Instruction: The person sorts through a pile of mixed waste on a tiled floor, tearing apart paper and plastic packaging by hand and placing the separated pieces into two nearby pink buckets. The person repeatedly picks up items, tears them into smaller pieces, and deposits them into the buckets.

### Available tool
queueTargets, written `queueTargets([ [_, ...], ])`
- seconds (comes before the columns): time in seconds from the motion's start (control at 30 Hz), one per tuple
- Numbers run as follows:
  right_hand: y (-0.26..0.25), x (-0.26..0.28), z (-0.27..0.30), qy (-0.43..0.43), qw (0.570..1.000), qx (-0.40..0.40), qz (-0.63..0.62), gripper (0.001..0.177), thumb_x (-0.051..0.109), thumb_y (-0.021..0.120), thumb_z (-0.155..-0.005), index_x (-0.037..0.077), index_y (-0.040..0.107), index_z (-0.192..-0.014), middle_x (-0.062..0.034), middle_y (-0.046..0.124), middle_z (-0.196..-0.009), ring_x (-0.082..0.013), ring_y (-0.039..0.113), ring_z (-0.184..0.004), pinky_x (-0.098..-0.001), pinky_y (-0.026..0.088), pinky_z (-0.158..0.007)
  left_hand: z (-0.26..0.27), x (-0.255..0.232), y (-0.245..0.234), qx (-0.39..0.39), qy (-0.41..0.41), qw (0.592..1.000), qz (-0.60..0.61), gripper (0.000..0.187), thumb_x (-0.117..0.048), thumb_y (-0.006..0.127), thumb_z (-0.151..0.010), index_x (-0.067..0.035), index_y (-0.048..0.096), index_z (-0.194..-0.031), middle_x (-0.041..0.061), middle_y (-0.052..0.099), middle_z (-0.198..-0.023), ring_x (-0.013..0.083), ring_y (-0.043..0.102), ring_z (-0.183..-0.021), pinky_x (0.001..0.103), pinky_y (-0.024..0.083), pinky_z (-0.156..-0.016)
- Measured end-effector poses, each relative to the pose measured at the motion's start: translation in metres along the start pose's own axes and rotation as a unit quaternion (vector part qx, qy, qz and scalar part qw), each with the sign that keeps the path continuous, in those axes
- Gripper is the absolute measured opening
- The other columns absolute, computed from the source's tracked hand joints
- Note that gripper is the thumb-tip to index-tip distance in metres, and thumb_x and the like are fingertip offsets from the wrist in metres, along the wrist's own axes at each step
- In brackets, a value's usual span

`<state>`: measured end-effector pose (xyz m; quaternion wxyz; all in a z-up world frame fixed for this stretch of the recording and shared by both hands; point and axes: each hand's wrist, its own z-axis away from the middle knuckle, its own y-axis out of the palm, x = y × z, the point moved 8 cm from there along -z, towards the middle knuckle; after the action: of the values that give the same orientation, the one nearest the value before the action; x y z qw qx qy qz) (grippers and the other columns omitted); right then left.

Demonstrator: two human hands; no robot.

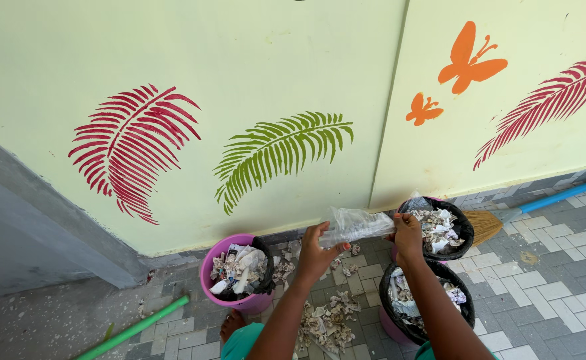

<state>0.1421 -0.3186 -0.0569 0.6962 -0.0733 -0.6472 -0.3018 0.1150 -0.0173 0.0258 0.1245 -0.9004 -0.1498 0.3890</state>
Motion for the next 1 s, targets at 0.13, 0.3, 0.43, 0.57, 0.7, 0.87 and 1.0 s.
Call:
queueTargets([
  [0.13, 0.039, -0.006, 0.039, 0.063, 0.99, 0.128, 0.012, 0.024, 0.028, 0.063, -0.103, 0.005, 0.06, -0.109, -0.0026, 0.063, -0.086, -0.0114, 0.057, -0.071, -0.031, 0.055, -0.071, 0.013, 0.033, 0.028, 0.081, -0.215, 0.973, -0.012, 0.067, -0.06, 0.076, -0.083, 0.002, 0.072, -0.11, 0.008, 0.071, -0.087, 0.019, 0.066, -0.077, 0.036, 0.055, -0.07],
  [0.3, 0.067, 0.016, 0.068, 0.058, 0.972, 0.227, 0.034, 0.032, 0.017, 0.07, -0.089, 0.015, 0.059, -0.119, -0.0012, 0.07, -0.104, -0.0091, 0.066, -0.089, -0.0297, 0.054, -0.084, 0.015, 0.039, 0.05, 0.088, -0.347, 0.873, 0.333, 0.058, -0.053, 0.069, -0.102, 0.005, 0.071, -0.103, 0.007, 0.07, -0.076, 0.0148, 0.065, -0.065, 0.03, 0.054, -0.061],
  [0.43, 0.064, 0.013, 0.061, 0.089, 0.966, 0.241, -0.021, 0.027, 0.011, 0.072, -0.087, 0.008, 0.06, -0.111, -0.0059, 0.071, -0.104, -0.0134, 0.07, -0.091, -0.0321, 0.058, -0.084, 0.009, 0.04, 0.035, 0.035, -0.4, 0.838, 0.37, 0.055, -0.053, 0.06, -0.097, -0.004, 0.072, -0.117, 0.006, 0.064, -0.068, 0.0134, 0.067, -0.054, 0.029, 0.051, -0.046],
  [0.57, 0.056, 0.007, 0.052, 0.089, 0.954, 0.285, -0.02, 0.019, 0.016, 0.075, -0.103, 0.002, 0.063, -0.106, -0.0135, 0.065, -0.091, -0.0192, 0.06, -0.074, -0.0391, 0.06, -0.076, 0.002, 0.053, 0.014, -0.01, -0.429, 0.816, 0.388, 0.06, -0.057, 0.062, -0.096, -0.011, 0.069, -0.133, 0.008, 0.066, -0.064, 0.0092, 0.055, -0.047, 0.027, 0.044, -0.045],
  [0.7, 0.044, 0.01, 0.046, 0.086, 0.973, 0.212, 0.008, 0.024, 0.027, 0.07, -0.101, 0.004, 0.065, -0.103, -0.0082, 0.069, -0.097, -0.0143, 0.065, -0.085, -0.0323, 0.057, -0.08, -0.002, 0.053, 0.014, 0.027, -0.419, 0.77, 0.481, 0.079, -0.063, 0.063, -0.097, -0.009, 0.049, -0.154, 0.013, 0.07, -0.089, 0.0091, 0.064, -0.06, 0.028, 0.058, -0.061],
  [0.87, 0.048, 0.024, 0.057, 0.078, 0.982, 0.163, -0.046, 0.035, 0.036, 0.067, -0.094, 0.008, 0.06, -0.113, -0.003, 0.072, -0.105, -0.0107, 0.069, -0.091, -0.0301, 0.058, -0.082, -0.016, -0.026, 0.011, 0.176, 0.017, 0.943, 0.282, 0.11, -0.022, 0.08, -0.106, -0.012, -0.013, -0.166, 0.043, 0.034, -0.142, 0.0444, 0.048, -0.117, 0.054, 0.051, -0.094],
  [1.0, 0.042, 0.016, 0.059, 0.092, 0.99, 0.1, -0.021, 0.039, 0.042, 0.067, -0.095, 0.008, 0.059, -0.113, -0.0011, 0.068, -0.088, -0.0102, 0.062, -0.073, -0.0299, 0.053, -0.066, 0.014, 0.009, 0.044, 0.184, -0.374, 0.82, 0.392, 0.097, -0.02, 0.062, -0.094, -0.021, -0.009, -0.161, 0.022, 0.07, -0.119, 0.0169, 0.072, -0.071, 0.032, 0.064, -0.065],
])
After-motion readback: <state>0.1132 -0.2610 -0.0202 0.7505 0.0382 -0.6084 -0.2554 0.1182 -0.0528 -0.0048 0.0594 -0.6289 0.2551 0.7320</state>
